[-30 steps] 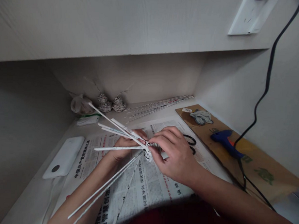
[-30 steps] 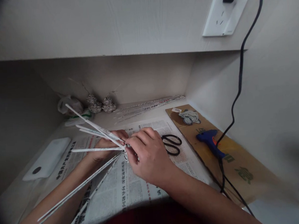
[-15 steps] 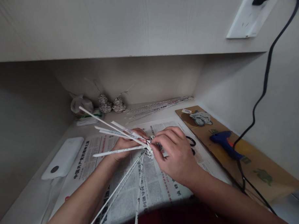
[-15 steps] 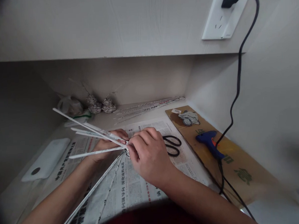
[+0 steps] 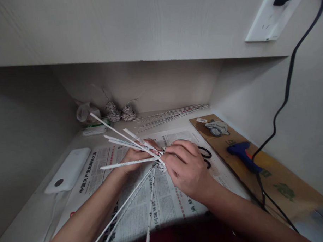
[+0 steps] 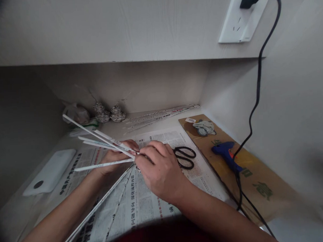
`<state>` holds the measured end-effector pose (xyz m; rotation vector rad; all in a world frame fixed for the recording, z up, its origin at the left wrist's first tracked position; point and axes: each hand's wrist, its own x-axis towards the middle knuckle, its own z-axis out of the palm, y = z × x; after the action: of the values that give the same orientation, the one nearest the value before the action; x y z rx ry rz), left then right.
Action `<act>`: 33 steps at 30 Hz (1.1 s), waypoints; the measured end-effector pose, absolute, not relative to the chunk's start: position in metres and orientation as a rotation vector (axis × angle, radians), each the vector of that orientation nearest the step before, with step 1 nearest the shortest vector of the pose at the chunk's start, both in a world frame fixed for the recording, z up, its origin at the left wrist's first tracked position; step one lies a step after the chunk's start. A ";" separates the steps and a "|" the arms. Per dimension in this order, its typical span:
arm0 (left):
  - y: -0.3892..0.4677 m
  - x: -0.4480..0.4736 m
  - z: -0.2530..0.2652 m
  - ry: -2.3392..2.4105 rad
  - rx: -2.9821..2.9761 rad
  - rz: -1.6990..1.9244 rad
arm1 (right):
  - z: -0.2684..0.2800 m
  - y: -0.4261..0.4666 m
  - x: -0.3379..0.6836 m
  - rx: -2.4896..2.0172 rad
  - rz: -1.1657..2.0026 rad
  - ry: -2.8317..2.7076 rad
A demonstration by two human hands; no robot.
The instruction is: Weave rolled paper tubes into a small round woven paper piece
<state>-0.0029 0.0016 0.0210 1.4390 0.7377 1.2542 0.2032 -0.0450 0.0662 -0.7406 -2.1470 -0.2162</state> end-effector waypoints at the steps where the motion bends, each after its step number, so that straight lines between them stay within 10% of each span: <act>1: 0.002 -0.003 0.021 0.734 1.447 1.254 | 0.066 -0.044 0.203 -0.726 -0.181 -2.149; 33: 0.004 -0.006 0.022 0.613 1.548 1.248 | 0.066 -0.041 0.205 -0.750 -0.139 -2.124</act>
<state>-0.0063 0.0039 0.0217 1.5482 0.6135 1.2480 0.2050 -0.0407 0.0663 -0.7505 -2.1237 -0.1387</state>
